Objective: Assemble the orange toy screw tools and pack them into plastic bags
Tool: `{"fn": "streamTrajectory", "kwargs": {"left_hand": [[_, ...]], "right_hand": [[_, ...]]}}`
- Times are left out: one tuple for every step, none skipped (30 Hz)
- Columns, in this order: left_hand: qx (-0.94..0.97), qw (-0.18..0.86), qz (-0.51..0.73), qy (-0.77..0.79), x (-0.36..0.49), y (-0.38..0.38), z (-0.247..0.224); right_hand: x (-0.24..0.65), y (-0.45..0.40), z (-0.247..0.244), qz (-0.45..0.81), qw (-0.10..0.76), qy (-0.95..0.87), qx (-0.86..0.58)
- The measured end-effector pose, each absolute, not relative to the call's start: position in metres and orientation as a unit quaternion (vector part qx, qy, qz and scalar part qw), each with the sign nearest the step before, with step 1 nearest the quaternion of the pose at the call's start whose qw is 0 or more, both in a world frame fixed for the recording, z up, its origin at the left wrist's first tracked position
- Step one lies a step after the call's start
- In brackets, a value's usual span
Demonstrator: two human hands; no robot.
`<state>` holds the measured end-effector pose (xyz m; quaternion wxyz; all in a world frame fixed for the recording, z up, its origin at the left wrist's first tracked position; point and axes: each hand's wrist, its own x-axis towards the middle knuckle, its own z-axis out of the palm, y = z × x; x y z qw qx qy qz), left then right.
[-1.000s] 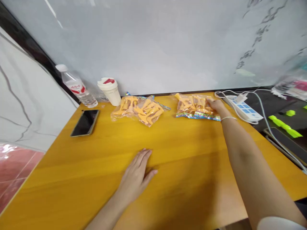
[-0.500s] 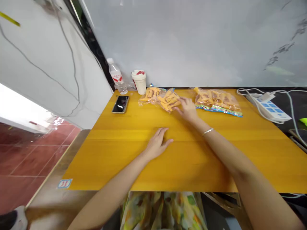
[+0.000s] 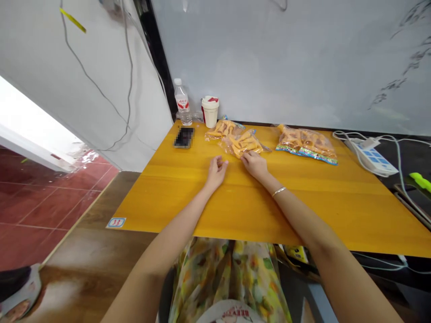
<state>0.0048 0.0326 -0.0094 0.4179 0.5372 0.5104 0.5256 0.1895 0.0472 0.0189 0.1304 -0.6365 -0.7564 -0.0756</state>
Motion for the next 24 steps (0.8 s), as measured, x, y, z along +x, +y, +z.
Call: {"fn": "streamTrajectory", "kwargs": {"left_hand": [[0.527, 0.424, 0.530, 0.511, 0.004, 0.033, -0.010], [0.515, 0.431, 0.537, 0.511, 0.003, 0.034, -0.010], [0.500, 0.438, 0.546, 0.509, 0.002, 0.035, -0.010], [0.485, 0.445, 0.557, 0.507, 0.000, 0.036, -0.011], [0.470, 0.451, 0.568, 0.504, -0.002, 0.038, -0.011], [0.452, 0.455, 0.580, 0.502, -0.005, 0.039, -0.012], [0.433, 0.458, 0.592, 0.502, -0.007, 0.041, -0.012], [0.413, 0.459, 0.604, 0.504, -0.010, 0.043, -0.012], [0.393, 0.460, 0.614, 0.507, -0.012, 0.045, -0.012], [0.375, 0.461, 0.622, 0.510, -0.015, 0.046, -0.011], [0.358, 0.462, 0.629, 0.513, -0.017, 0.048, -0.011], [0.344, 0.462, 0.635, 0.515, -0.019, 0.049, -0.011], [0.336, 0.459, 0.640, 0.516, -0.020, 0.050, -0.011], [0.334, 0.453, 0.643, 0.519, -0.022, 0.051, -0.011], [0.337, 0.443, 0.645, 0.524, -0.023, 0.051, -0.010], [0.346, 0.431, 0.644, 0.529, -0.024, 0.052, -0.010], [0.359, 0.415, 0.642, 0.536, -0.025, 0.052, -0.010], [0.375, 0.396, 0.638, 0.544, -0.027, 0.052, -0.009], [0.389, 0.376, 0.633, 0.553, -0.028, 0.052, -0.007], [0.401, 0.355, 0.630, 0.562, -0.031, 0.052, -0.006], [0.412, 0.334, 0.630, 0.568, -0.034, 0.053, -0.004], [0.420, 0.314, 0.631, 0.572, -0.038, 0.054, -0.001], [0.425, 0.294, 0.636, 0.573, -0.043, 0.055, 0.001], [0.427, 0.276, 0.644, 0.572, -0.048, 0.057, 0.003]], "right_hand": [[0.182, 0.036, 0.019, -0.067, 0.133, -0.768, -0.623], [0.175, 0.024, 0.019, -0.053, 0.139, -0.784, -0.603], [0.167, 0.013, 0.019, -0.035, 0.149, -0.802, -0.578], [0.161, 0.002, 0.020, -0.016, 0.163, -0.817, -0.553], [0.157, -0.006, 0.021, 0.002, 0.179, -0.831, -0.527], [0.155, -0.012, 0.023, 0.017, 0.199, -0.839, -0.507], [0.157, -0.016, 0.024, 0.028, 0.224, -0.841, -0.491], [0.162, -0.016, 0.025, 0.035, 0.253, -0.838, -0.483], [0.170, -0.013, 0.025, 0.040, 0.285, -0.827, -0.484], [0.180, -0.008, 0.024, 0.045, 0.319, -0.808, -0.493], [0.192, -0.001, 0.021, 0.052, 0.349, -0.785, -0.510], [0.204, 0.007, 0.018, 0.061, 0.374, -0.753, -0.537], [0.215, 0.014, 0.014, 0.081, 0.389, -0.720, -0.569], [0.225, 0.020, 0.010, 0.116, 0.394, -0.694, -0.591], [0.232, 0.024, 0.007, 0.144, 0.393, -0.678, -0.604], [0.237, 0.025, 0.004, 0.171, 0.389, -0.669, -0.609], [0.238, 0.024, 0.003, 0.194, 0.383, -0.670, -0.606], [0.238, 0.021, 0.004, 0.215, 0.373, -0.678, -0.596], [0.236, 0.016, 0.006, 0.245, 0.359, -0.690, -0.579], [0.232, 0.010, 0.010, 0.294, 0.337, -0.703, -0.554], [0.229, 0.004, 0.014, 0.355, 0.303, -0.714, -0.521], [0.225, -0.001, 0.019, 0.419, 0.266, -0.719, -0.487], [0.223, -0.005, 0.023, 0.469, 0.237, -0.717, -0.458], [0.222, -0.007, 0.027, 0.493, 0.230, -0.712, -0.444]]}}
